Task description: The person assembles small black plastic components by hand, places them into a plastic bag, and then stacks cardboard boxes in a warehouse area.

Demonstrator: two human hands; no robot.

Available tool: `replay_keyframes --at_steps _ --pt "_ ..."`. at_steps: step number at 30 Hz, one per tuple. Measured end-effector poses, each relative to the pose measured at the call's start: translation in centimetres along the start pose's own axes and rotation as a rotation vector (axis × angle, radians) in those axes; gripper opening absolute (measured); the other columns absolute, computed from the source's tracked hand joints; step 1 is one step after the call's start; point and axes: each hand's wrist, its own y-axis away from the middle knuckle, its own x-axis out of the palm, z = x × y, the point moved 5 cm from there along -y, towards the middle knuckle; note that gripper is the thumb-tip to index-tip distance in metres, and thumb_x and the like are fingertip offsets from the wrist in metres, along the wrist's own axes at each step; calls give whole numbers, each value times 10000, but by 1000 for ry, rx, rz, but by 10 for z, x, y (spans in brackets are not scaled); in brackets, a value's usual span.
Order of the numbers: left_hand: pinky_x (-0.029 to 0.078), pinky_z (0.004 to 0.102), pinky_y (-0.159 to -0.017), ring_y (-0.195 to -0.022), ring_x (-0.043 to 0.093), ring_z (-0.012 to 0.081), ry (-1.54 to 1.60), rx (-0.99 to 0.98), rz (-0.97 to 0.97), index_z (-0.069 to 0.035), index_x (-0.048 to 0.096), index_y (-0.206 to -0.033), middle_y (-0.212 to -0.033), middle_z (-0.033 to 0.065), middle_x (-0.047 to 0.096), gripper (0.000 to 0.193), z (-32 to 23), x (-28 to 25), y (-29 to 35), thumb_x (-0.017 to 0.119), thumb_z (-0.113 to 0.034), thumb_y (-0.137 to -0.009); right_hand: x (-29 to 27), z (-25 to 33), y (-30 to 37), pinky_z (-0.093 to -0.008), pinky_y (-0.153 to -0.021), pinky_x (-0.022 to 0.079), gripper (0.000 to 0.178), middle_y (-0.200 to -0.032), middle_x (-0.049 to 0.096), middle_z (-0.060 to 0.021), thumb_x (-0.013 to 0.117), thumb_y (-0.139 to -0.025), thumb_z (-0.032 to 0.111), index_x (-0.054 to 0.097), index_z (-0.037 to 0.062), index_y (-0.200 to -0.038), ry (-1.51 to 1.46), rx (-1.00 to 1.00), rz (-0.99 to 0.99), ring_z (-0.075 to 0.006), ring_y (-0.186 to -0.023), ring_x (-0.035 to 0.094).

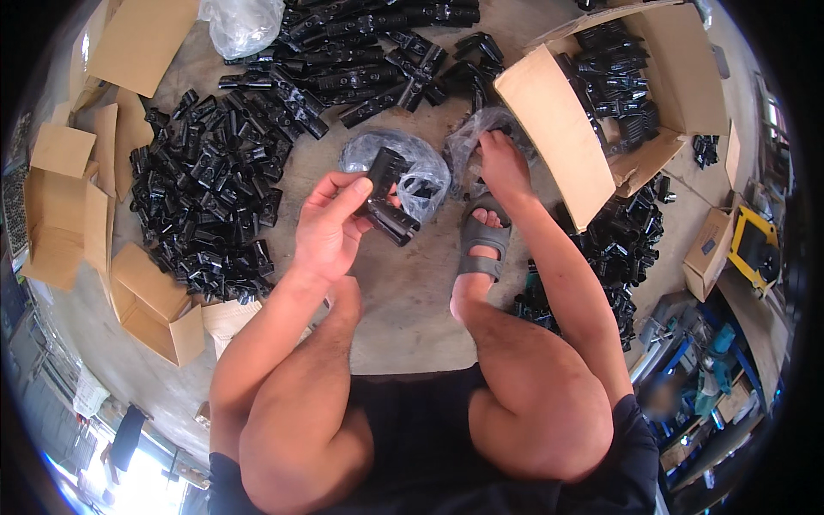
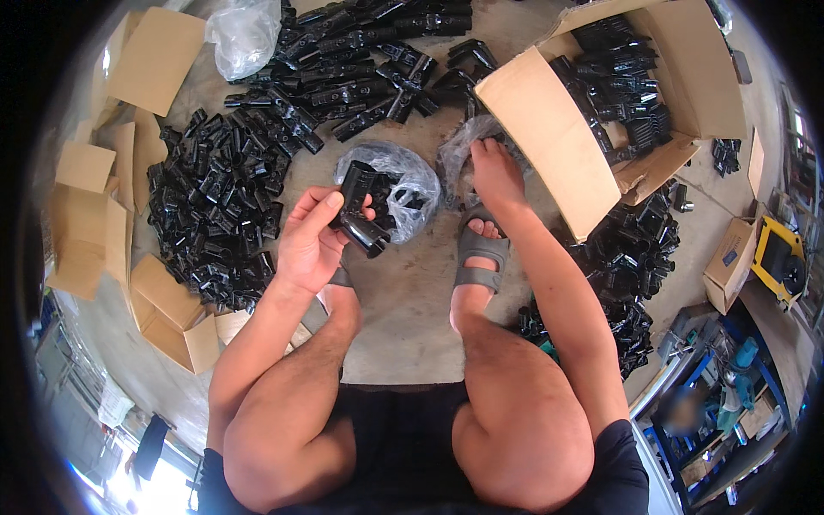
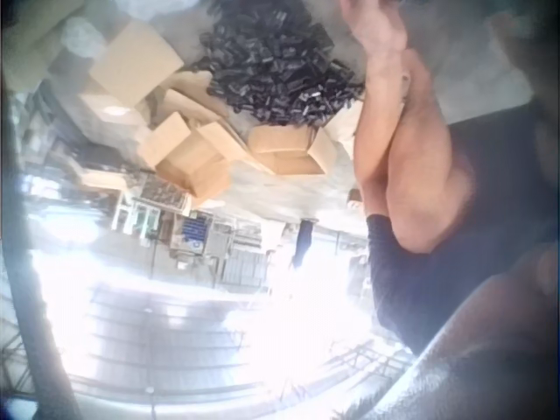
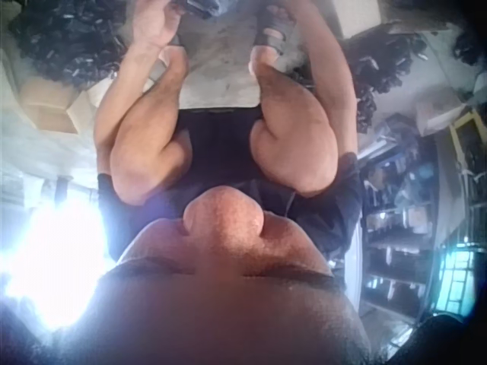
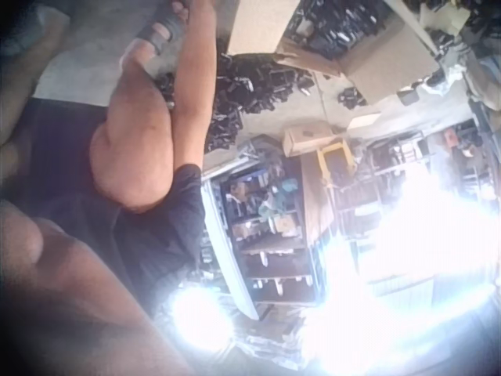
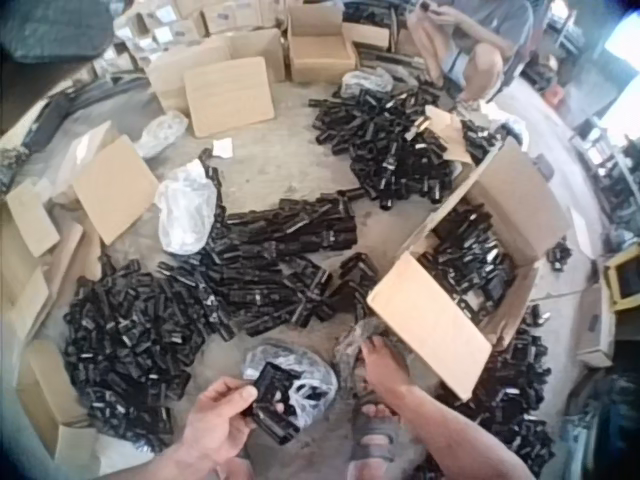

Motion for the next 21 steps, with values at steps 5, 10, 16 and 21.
replay_keyframes --at_steps 5,10,16,21 --pt "622 401 -858 -986 749 302 -16 4 19 -32 635 -1135 -1126 222 732 131 2 3 -2 631 -105 -1026 -3 2 1 -486 -916 534 182 -1130 644 -196 608 -965 113 614 20 -1121 -20 5 59 -388 -1109 633" --pt "620 385 -844 -986 750 295 -24 -4 29 -44 636 -1122 -1126 208 735 121 2 3 1 646 -109 -1020 -1 -9 -6 -503 -895 537 157 -1108 667 -216 605 -977 111 631 3 -1089 -22 13 109 -415 -1066 656" --pt "618 369 -816 -989 752 289 -32 3 13 -44 634 -1116 -1126 203 737 118 3 -2 -1 649 -110 -1020 -6 -18 -10 -502 -872 524 131 -1050 679 -199 655 -947 121 652 3 -1005 -41 57 139 -420 -1024 652" --pt "624 375 -823 -991 752 289 -55 24 -16 -40 634 -1121 -1119 206 737 118 3 -4 -2 643 -100 -1020 -26 -5 6 -468 -833 545 125 -1062 696 -210 683 -917 94 652 2 -996 -119 59 52 -413 -981 674"
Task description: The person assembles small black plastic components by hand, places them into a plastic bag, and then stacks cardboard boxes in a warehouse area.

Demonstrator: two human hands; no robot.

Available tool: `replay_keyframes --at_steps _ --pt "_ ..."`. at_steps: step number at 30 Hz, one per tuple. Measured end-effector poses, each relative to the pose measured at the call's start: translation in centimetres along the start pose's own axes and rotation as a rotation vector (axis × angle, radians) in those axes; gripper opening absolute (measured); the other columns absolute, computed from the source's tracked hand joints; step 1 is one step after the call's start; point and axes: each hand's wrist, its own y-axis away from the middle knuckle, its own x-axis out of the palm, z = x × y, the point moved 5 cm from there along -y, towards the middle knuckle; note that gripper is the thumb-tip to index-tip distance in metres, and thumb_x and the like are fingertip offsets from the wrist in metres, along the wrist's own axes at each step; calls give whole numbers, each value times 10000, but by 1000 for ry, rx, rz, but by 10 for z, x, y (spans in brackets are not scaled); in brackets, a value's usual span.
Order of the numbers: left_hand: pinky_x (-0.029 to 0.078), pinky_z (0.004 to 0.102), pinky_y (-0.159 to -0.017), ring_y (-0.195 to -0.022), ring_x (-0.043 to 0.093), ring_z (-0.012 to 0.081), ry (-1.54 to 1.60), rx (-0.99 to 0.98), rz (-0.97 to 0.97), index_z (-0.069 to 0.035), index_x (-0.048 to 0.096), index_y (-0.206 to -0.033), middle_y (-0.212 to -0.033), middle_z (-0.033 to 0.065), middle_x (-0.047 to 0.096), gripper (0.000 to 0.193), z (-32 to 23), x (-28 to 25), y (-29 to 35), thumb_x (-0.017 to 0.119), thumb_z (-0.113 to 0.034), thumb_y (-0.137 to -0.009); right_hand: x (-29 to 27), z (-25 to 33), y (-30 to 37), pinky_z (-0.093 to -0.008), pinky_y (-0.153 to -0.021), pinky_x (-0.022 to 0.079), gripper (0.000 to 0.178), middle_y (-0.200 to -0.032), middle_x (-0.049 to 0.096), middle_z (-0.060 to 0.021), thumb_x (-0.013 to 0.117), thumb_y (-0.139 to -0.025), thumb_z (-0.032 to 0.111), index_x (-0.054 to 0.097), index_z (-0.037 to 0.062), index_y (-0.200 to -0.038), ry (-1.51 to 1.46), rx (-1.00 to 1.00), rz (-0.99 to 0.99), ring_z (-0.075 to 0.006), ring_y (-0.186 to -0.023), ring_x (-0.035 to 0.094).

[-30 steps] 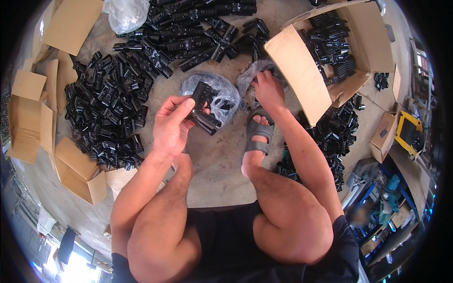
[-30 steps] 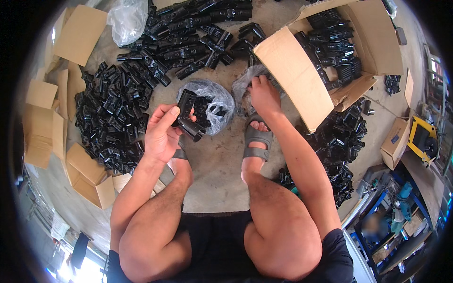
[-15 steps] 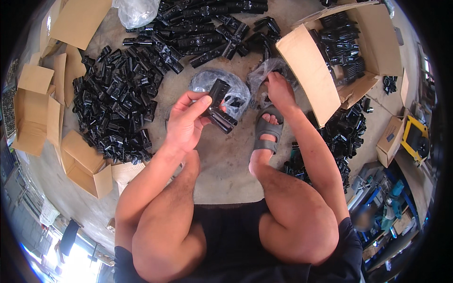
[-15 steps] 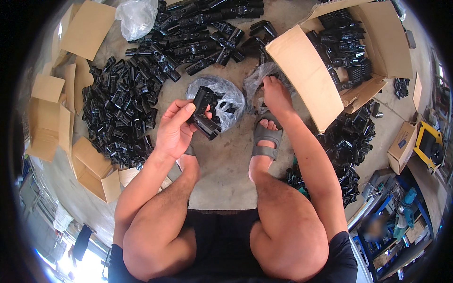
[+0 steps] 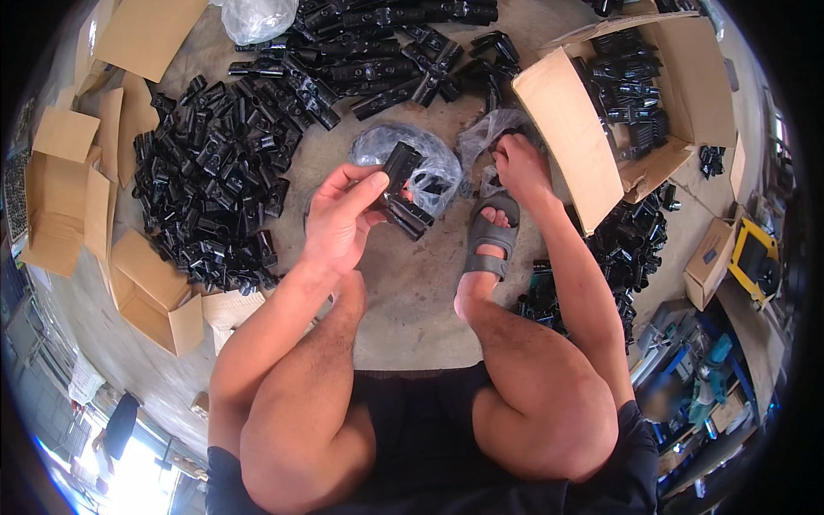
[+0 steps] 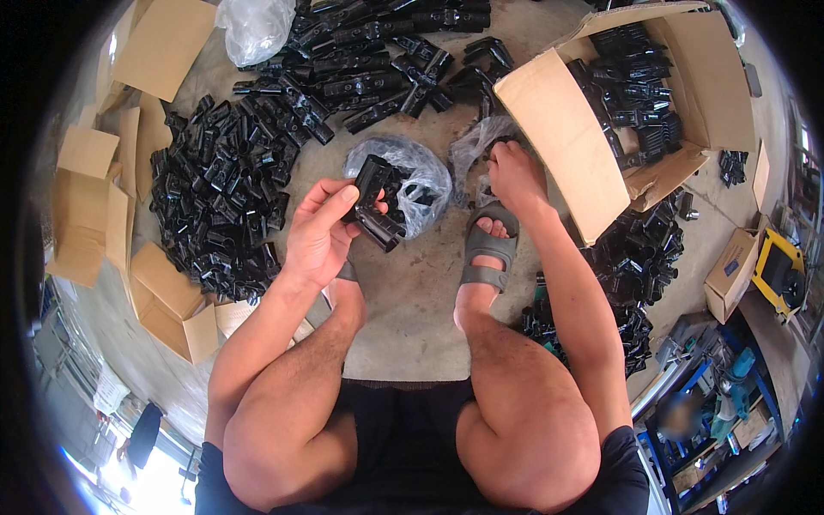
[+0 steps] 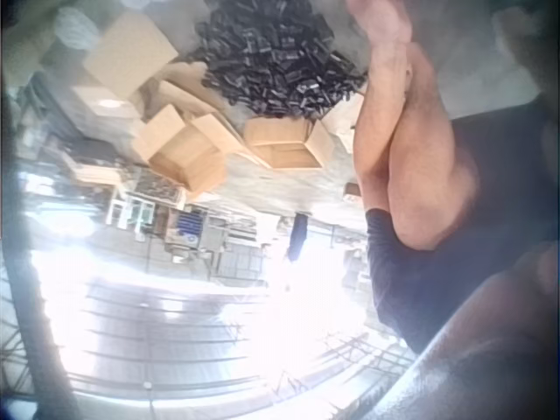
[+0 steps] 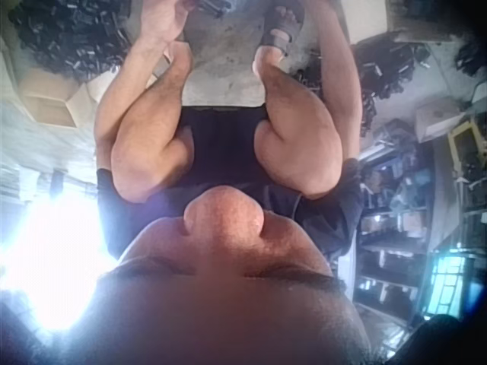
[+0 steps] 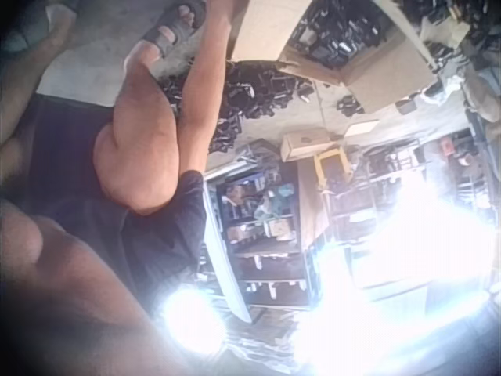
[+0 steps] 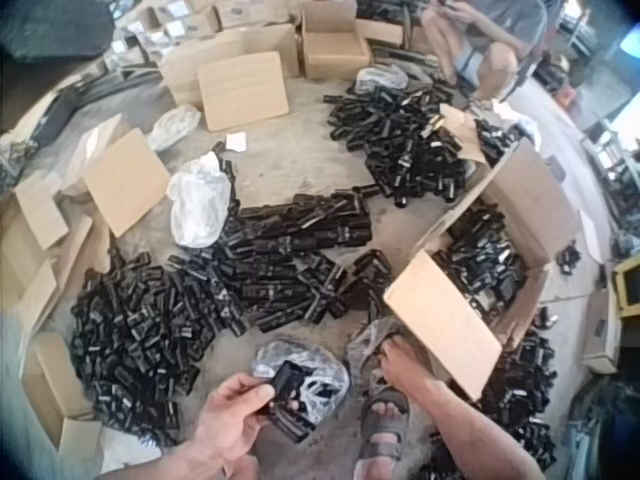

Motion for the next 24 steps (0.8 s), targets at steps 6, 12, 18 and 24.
replay_keyframes --at_steps 6,12,18,24 --pt "629 374 -817 -958 756 273 -16 87 -44 -34 639 -1118 -1091 190 744 114 -3 1 0 644 -87 -1017 -25 66 24 -354 -698 555 152 -865 729 -115 703 -906 33 693 -13 -1050 -755 84 -26 -213 -738 679" --pt "627 366 -807 -928 755 241 -98 121 -140 -28 647 -1098 -1066 165 749 111 -2 2 -1 670 -78 -1001 -34 117 31 -223 -611 496 197 -872 712 -19 719 -953 69 704 -29 -1123 -1215 196 273 -51 -698 596" --pt "615 339 -785 -892 738 182 -198 160 -217 -26 649 -1098 -1032 114 745 144 1 1 0 710 -83 -980 -45 143 29 -234 -625 502 217 -888 722 -34 727 -942 59 704 -43 -1132 -1231 197 306 -56 -708 600" --pt "600 303 -780 -880 716 135 -246 218 -202 -21 655 -1101 -1018 88 740 161 -2 8 2 727 -81 -970 -39 140 29 -226 -695 500 193 -911 720 -14 758 -944 105 738 -20 -1090 -1176 238 273 -60 -780 611"
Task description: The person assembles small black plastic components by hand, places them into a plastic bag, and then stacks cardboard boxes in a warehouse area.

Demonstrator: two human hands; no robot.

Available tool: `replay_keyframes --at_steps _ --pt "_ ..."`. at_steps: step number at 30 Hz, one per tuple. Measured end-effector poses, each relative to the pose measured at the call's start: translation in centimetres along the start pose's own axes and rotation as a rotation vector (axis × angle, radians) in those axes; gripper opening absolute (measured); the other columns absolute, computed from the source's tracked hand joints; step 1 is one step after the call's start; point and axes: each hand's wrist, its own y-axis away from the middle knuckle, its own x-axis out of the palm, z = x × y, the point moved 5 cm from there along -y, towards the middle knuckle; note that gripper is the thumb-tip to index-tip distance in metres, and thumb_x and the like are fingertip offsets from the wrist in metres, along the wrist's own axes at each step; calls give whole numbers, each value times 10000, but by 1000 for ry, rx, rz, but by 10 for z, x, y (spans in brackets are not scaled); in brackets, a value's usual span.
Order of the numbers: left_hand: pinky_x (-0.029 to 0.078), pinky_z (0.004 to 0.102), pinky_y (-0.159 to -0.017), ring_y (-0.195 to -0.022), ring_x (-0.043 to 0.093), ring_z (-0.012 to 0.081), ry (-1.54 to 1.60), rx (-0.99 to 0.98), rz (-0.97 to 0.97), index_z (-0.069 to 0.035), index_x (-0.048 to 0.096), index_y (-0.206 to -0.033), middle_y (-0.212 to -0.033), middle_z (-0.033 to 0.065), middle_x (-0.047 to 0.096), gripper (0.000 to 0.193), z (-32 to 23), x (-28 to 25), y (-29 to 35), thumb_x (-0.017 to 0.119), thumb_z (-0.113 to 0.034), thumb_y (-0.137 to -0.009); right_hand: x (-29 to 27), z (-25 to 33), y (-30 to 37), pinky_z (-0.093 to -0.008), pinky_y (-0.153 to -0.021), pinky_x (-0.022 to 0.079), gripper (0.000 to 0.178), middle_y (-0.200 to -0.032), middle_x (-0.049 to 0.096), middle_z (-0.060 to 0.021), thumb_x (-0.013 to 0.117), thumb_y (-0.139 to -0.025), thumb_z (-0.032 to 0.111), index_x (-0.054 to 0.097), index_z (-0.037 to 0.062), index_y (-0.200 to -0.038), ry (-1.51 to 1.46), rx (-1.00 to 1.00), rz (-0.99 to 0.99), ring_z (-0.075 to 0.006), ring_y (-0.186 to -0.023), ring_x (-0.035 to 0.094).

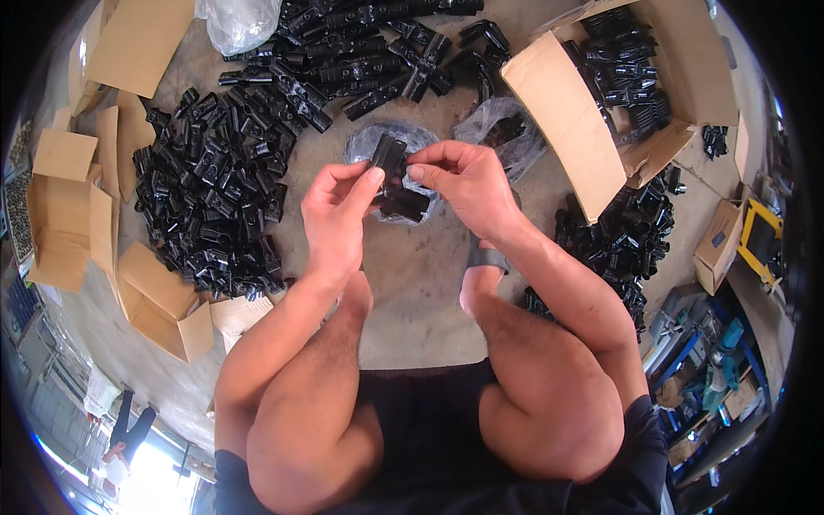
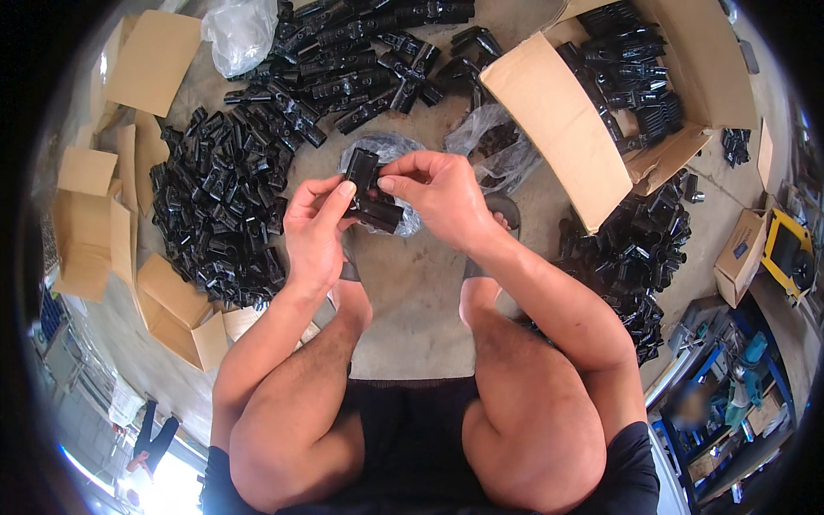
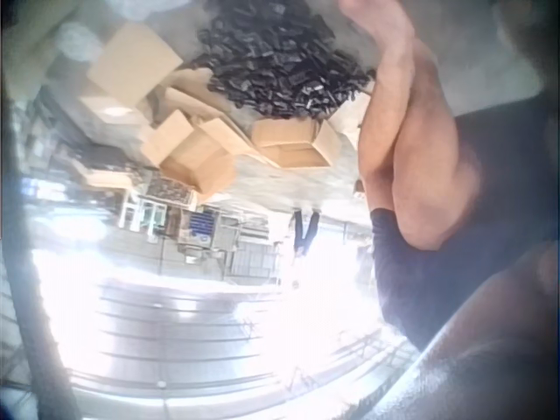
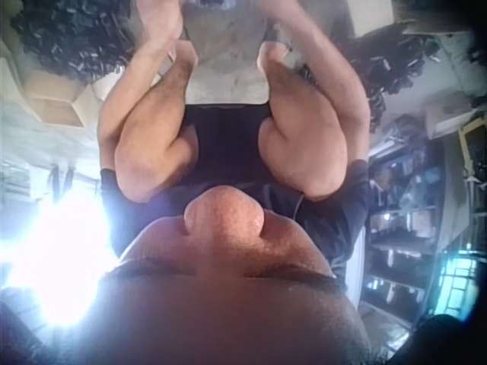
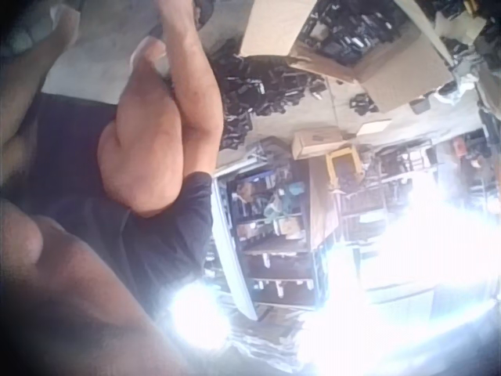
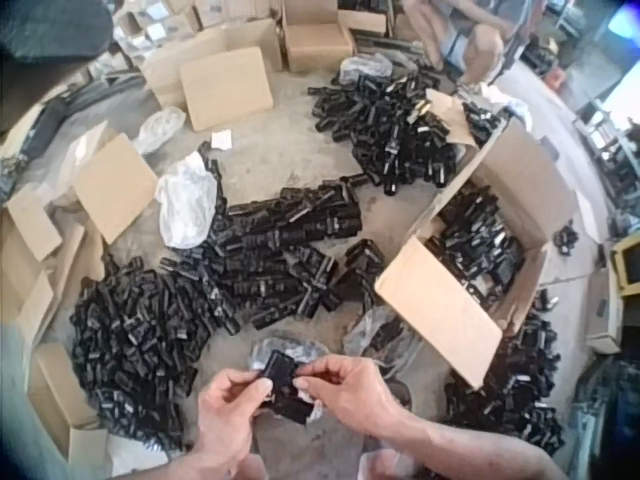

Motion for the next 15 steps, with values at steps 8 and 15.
replay_keyframes --at_steps 8,15 --pt "592 290 -763 -866 698 110 -51 48 -68 -31 662 -1101 -1009 69 731 171 5 1 1 744 -94 -965 19 -29 -3 -253 -706 530 168 -916 757 -71 768 -939 109 750 -43 -1007 -360 105 -68 -88 -801 655" --pt "562 257 -744 -831 681 90 -49 38 -104 -20 679 -1084 -980 57 737 196 1 5 2 782 -104 -939 22 -25 1 -256 -697 531 168 -936 756 -77 764 -938 86 744 -50 -1035 -366 144 -92 -94 -796 658"
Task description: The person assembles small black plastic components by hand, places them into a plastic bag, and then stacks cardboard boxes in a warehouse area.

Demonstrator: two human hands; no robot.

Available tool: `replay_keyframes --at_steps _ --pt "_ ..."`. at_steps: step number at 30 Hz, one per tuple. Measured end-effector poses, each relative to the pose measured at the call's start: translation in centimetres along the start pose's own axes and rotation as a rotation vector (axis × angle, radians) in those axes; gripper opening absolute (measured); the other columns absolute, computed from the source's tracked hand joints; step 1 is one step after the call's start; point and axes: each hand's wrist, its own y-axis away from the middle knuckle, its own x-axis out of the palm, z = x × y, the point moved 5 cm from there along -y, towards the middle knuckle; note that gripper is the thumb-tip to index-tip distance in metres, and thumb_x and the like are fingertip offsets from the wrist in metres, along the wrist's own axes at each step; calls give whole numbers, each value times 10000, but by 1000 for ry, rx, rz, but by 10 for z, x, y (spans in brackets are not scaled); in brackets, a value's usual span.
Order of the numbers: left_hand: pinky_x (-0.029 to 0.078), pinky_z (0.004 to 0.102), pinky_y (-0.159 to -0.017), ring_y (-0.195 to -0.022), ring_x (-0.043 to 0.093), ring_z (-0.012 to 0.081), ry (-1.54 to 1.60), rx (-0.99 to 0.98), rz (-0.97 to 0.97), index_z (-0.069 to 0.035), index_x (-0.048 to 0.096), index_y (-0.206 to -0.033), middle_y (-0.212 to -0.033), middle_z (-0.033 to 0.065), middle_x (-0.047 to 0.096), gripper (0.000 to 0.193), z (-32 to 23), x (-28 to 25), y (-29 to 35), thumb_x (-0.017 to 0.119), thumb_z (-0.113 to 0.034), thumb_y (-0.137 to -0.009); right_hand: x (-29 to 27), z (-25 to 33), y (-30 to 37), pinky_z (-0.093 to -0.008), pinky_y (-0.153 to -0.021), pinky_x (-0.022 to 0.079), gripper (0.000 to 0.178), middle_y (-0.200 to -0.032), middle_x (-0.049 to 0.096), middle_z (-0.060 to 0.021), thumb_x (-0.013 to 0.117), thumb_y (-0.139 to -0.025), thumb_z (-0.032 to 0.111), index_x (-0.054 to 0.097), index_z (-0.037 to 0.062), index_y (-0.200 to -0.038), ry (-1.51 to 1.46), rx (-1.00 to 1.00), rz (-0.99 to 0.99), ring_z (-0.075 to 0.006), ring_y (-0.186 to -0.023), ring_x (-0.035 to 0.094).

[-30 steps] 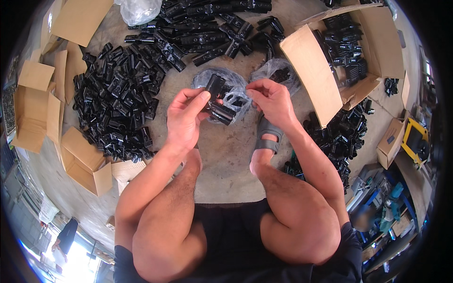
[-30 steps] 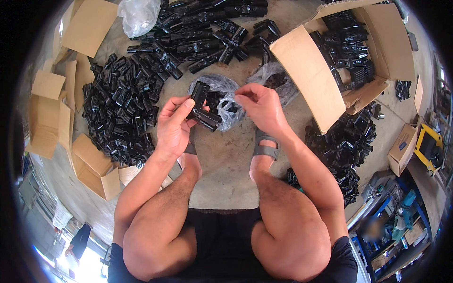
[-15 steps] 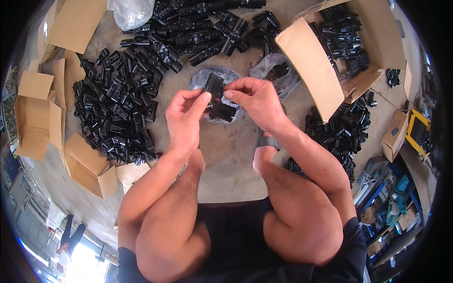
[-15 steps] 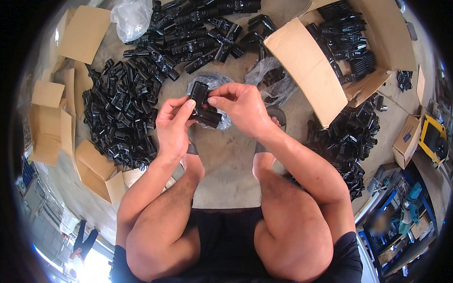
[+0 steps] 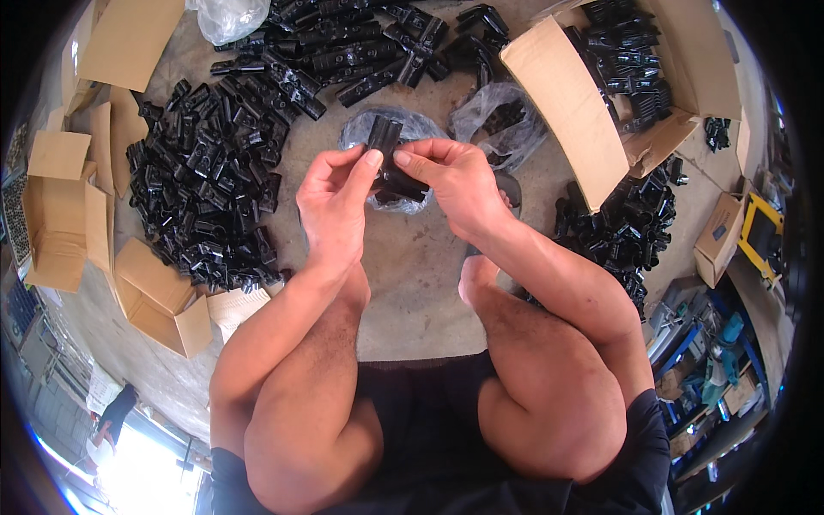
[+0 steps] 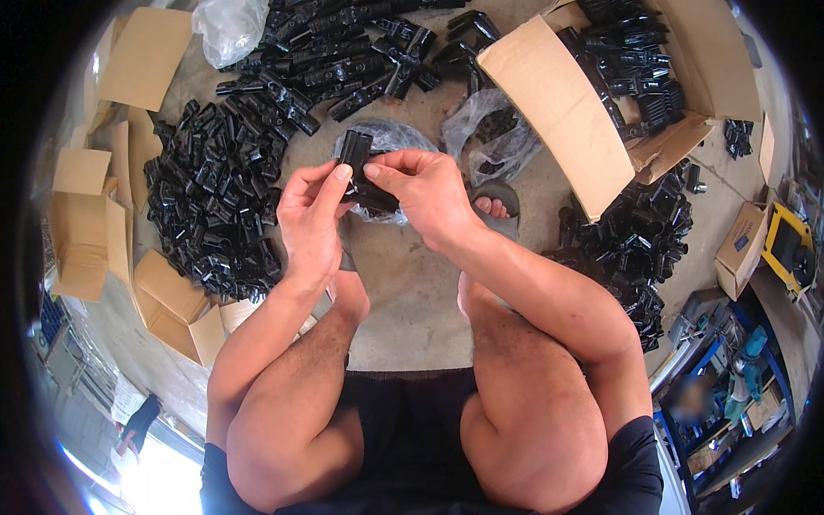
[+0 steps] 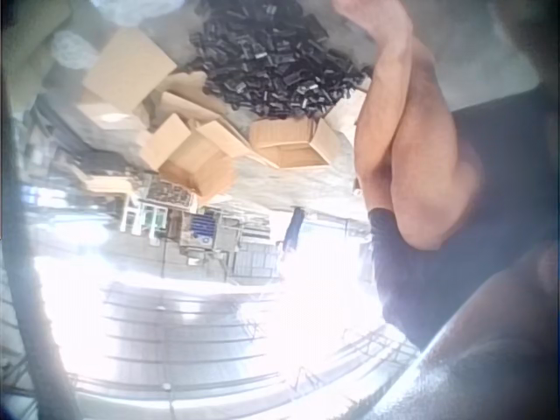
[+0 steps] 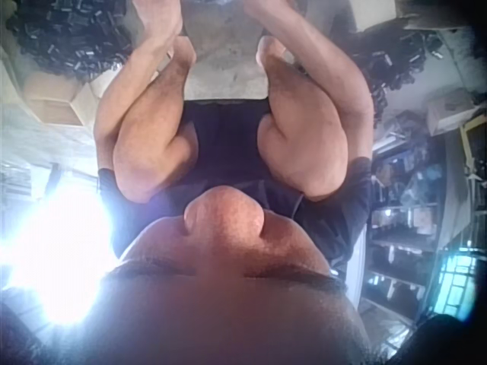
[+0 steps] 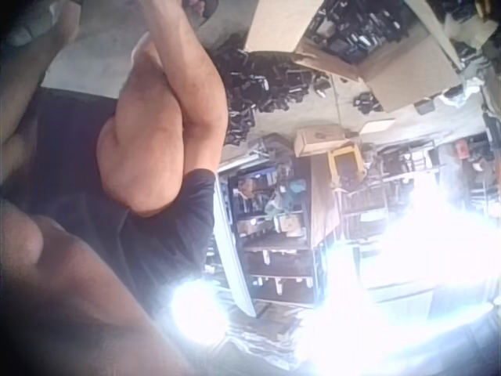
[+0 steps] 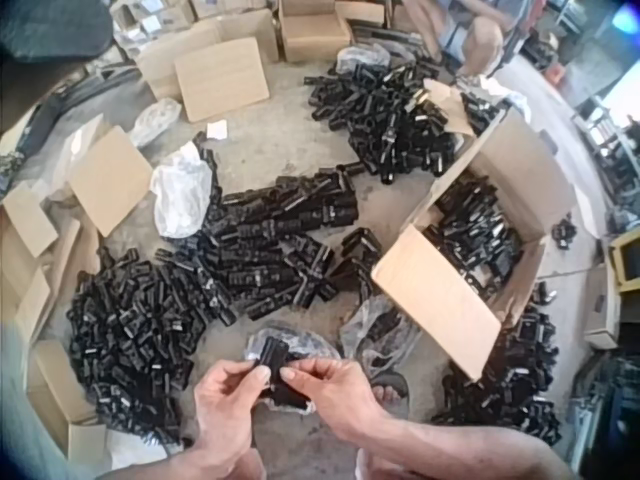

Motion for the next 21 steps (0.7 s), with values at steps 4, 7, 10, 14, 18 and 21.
replay_keyframes --at_steps 4,7,10,14,18,21 --pt "575 259 -739 -837 687 88 -37 31 19 -48 675 -1094 -978 50 736 181 0 -1 0 766 -120 -955 1 6 4 -256 -720 535 184 -971 754 -92 754 -938 68 730 -64 -1065 16 -15 8 -101 -824 662" --pt "534 238 -744 -824 654 73 -11 23 -1 0 682 -1083 -964 52 732 217 -1 1 1 797 -103 -930 -1 4 3 -254 -729 536 181 -982 752 -96 752 -937 62 722 -71 -1057 3 -25 32 -103 -832 663" --pt "524 233 -738 -819 640 65 -2 39 5 2 683 -1078 -948 42 727 215 0 1 2 798 -103 -930 -1 0 2 -249 -720 531 165 -969 750 -90 751 -940 70 721 -67 -1028 -32 -43 32 -97 -822 658" --pt "533 236 -729 -819 653 71 -50 35 -6 -11 683 -1084 -951 43 729 203 -2 1 2 786 -111 -940 -2 -1 1 -247 -673 515 184 -908 744 -69 744 -956 119 731 -56 -1011 104 -53 -2 -78 -782 632" --pt "531 232 -729 -820 653 71 -56 38 0 -8 684 -1087 -950 43 729 203 -3 0 2 783 -111 -943 1 15 7 -258 -615 492 240 -836 734 -50 737 -966 174 743 -56 -1032 466 -107 -30 -68 -720 598" --pt "518 225 -731 -818 637 63 -39 42 7 8 688 -1080 -938 39 723 208 -6 3 2 790 -101 -936 2 21 13 -264 -599 482 265 -815 726 -44 732 -967 190 747 -59 -1055 439 -200 -2 -70 -692 586"
